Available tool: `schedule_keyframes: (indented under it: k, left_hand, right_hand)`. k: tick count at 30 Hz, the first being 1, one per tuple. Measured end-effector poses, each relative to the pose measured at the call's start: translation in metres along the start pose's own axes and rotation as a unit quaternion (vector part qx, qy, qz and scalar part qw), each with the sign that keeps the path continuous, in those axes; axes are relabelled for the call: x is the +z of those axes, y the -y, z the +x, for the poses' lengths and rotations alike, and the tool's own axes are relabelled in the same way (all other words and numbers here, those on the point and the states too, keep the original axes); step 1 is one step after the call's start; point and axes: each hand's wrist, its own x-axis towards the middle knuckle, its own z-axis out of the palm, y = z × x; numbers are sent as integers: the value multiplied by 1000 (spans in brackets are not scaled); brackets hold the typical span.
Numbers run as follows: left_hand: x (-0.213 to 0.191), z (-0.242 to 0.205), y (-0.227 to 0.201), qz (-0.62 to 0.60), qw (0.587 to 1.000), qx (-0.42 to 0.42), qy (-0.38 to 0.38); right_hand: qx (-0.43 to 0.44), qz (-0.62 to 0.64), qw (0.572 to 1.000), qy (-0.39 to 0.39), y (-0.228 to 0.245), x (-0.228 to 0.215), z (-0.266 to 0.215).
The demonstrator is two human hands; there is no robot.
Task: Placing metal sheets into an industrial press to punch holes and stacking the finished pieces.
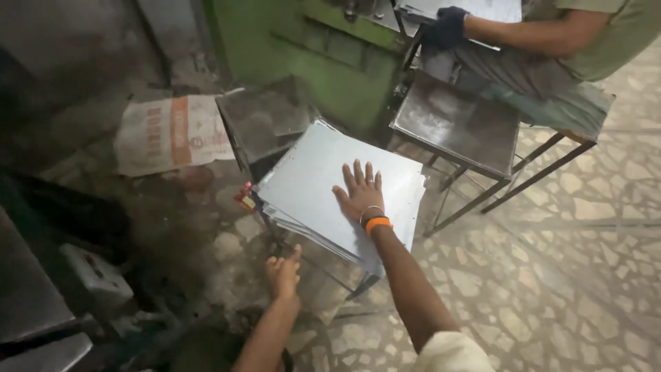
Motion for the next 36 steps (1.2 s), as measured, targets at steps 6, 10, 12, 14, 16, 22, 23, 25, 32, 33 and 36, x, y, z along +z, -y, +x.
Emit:
schedule_keyframes:
  k: [6,10,12,14,16,22,23,25,32,33,36]
  left_hand:
    - [-21,-9,-19,14,998,-28,51]
    - [-40,-47,-67,-10,997,-23,67]
    - [-55,-54,-88,-6,997,-15,72]
    - [-63,-64,-106,-11,997,12,78]
    - [-79,-82,-123,-19,996,38,76]
    - [-183,-144,-150,-97,979,133,120]
    - [-207,-157,-151,-83,979,150,112]
    - [-258,-183,-154,-82,979,170,82]
    - [-460,-300,-169,-131,946,283,-83]
    - [-491,-318,-166,-126,937,302,-120]
    - [-592,-339,-139,-114,901,346,-235]
  right_hand:
    - [10,-16,1000,-1,1,6,1]
    - [17,-37,999,-16,0,25,12]
    - [9,-52,997,-55,-5,51,33]
    - [-6,-10,997,-81,12,61,38]
    - [-28,33,994,-102,44,58,13]
    - [-131,353,924,-63,177,18,-164]
    - [-139,445,884,-33,198,30,-188]
    - [-162,526,835,18,240,38,-236]
    - [-286,586,738,173,398,26,-377]
    - [-304,593,720,192,420,26,-397]
    - [-377,551,693,271,477,28,-455]
